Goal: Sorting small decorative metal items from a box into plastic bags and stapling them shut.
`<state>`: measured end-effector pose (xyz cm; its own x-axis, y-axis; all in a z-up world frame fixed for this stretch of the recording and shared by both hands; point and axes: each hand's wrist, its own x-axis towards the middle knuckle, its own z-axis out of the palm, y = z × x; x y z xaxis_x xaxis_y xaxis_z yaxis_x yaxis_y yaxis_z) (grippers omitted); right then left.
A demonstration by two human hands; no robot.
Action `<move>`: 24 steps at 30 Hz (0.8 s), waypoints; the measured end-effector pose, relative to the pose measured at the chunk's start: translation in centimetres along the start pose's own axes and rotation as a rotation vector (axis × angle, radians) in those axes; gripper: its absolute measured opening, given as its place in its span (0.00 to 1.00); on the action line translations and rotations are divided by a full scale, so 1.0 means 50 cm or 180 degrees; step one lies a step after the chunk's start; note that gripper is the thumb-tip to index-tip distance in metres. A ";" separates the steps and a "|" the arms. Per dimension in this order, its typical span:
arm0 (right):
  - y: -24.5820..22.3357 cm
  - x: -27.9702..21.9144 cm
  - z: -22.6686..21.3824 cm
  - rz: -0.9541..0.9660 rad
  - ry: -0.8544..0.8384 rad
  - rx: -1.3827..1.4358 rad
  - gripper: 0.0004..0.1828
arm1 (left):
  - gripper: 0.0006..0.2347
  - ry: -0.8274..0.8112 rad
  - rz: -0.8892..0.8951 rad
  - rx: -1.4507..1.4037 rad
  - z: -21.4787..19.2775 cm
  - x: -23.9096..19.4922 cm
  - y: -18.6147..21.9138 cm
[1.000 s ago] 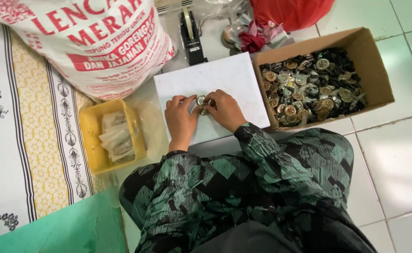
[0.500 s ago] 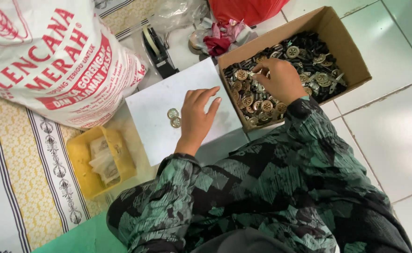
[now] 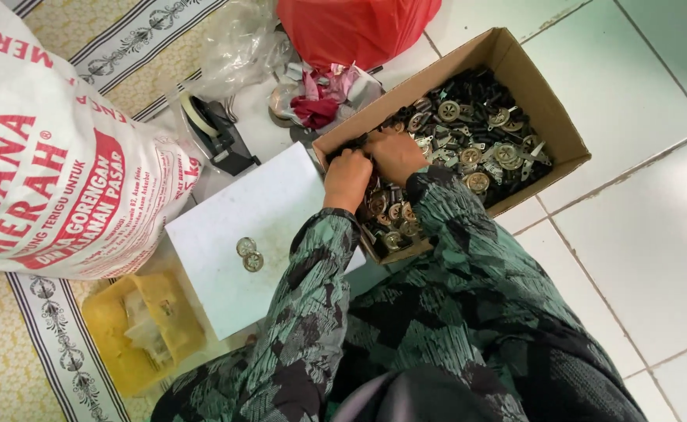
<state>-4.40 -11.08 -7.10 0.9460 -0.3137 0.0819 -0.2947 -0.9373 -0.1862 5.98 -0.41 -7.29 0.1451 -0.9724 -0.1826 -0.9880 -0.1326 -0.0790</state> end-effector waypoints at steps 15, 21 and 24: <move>0.036 -0.004 0.037 0.0000 -0.0482 0.0585 0.16 | 0.06 -0.0122 -0.0496 -0.1609 -0.139 -0.032 -0.033; 0.030 -0.019 -0.022 0.0389 -0.0467 0.0909 0.07 | 0.07 -0.0104 -0.0585 -0.1744 -0.120 -0.030 -0.031; 0.039 -0.029 -0.029 0.0573 -0.0549 0.1490 0.09 | 0.06 -0.0045 -0.0719 -0.2073 -0.144 -0.038 -0.026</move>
<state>-6.53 -12.69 -6.15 0.9061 -0.3969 -0.1464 -0.3998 -0.6903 -0.6030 6.59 0.22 0.22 0.3476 -0.9053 -0.2442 -0.7631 -0.4244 0.4874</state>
